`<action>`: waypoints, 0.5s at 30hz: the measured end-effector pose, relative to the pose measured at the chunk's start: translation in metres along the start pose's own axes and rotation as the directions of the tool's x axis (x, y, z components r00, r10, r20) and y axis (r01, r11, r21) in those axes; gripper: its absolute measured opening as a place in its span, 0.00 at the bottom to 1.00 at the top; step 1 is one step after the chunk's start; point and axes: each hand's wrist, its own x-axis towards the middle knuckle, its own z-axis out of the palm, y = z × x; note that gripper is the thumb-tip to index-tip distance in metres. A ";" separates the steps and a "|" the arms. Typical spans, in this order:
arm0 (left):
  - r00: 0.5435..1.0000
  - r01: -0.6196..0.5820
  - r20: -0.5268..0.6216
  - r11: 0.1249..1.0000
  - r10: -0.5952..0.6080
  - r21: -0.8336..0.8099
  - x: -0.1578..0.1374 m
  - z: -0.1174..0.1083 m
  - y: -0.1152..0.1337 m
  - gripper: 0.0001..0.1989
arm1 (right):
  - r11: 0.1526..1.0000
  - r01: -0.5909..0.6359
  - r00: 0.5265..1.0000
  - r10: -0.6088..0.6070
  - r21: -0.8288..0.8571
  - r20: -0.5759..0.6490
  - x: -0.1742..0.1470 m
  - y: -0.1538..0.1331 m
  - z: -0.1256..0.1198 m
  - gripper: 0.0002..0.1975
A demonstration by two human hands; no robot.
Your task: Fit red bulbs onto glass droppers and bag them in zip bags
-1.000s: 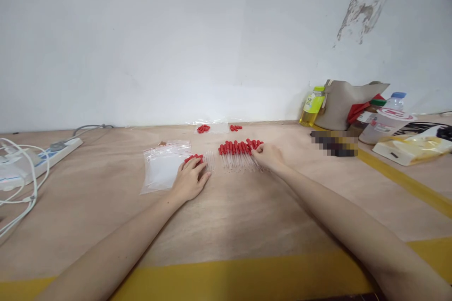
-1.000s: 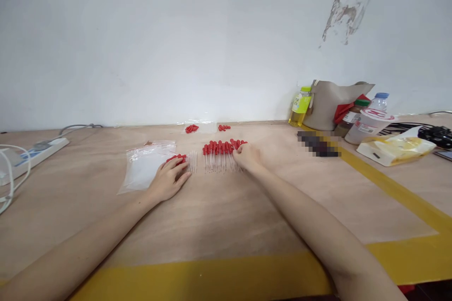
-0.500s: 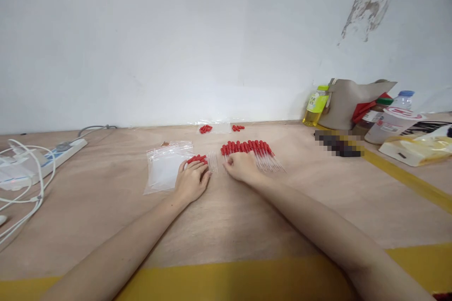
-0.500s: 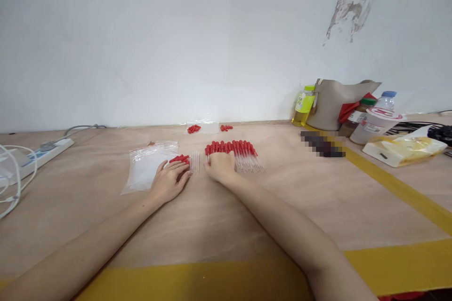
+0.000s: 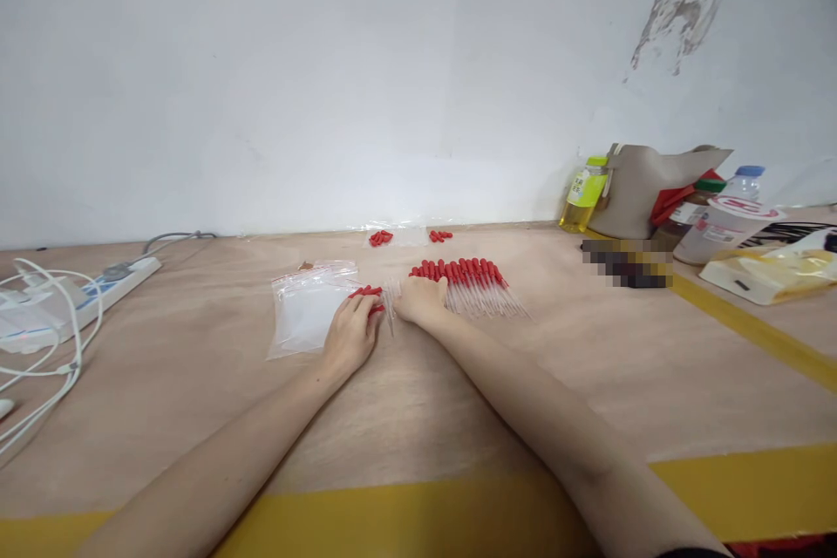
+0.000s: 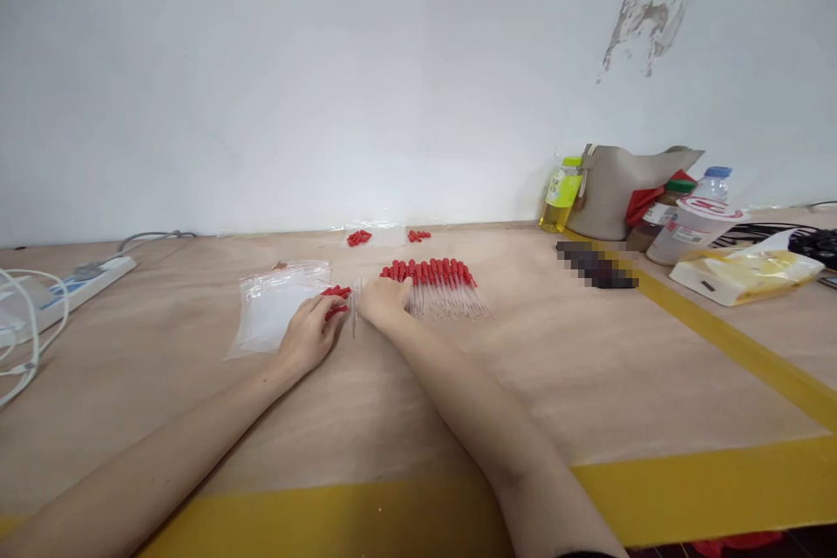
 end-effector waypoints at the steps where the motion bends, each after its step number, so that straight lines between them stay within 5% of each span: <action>1: 1.000 -0.009 -0.014 1.000 0.009 -0.012 0.000 0.000 0.000 0.07 | 1.000 0.013 1.000 -0.013 0.001 -0.010 -0.002 0.003 -0.001 0.12; 9: 1.000 -0.022 -0.002 0.998 0.022 -0.055 0.000 0.006 -0.002 0.13 | 0.972 0.195 0.969 -0.212 -0.133 -0.125 -0.027 0.045 -0.008 0.16; 15: 0.999 -0.040 -0.008 0.996 0.039 -0.077 -0.001 0.002 -0.001 0.12 | 0.979 0.196 0.958 -0.202 -0.051 -0.202 -0.022 0.037 0.000 0.16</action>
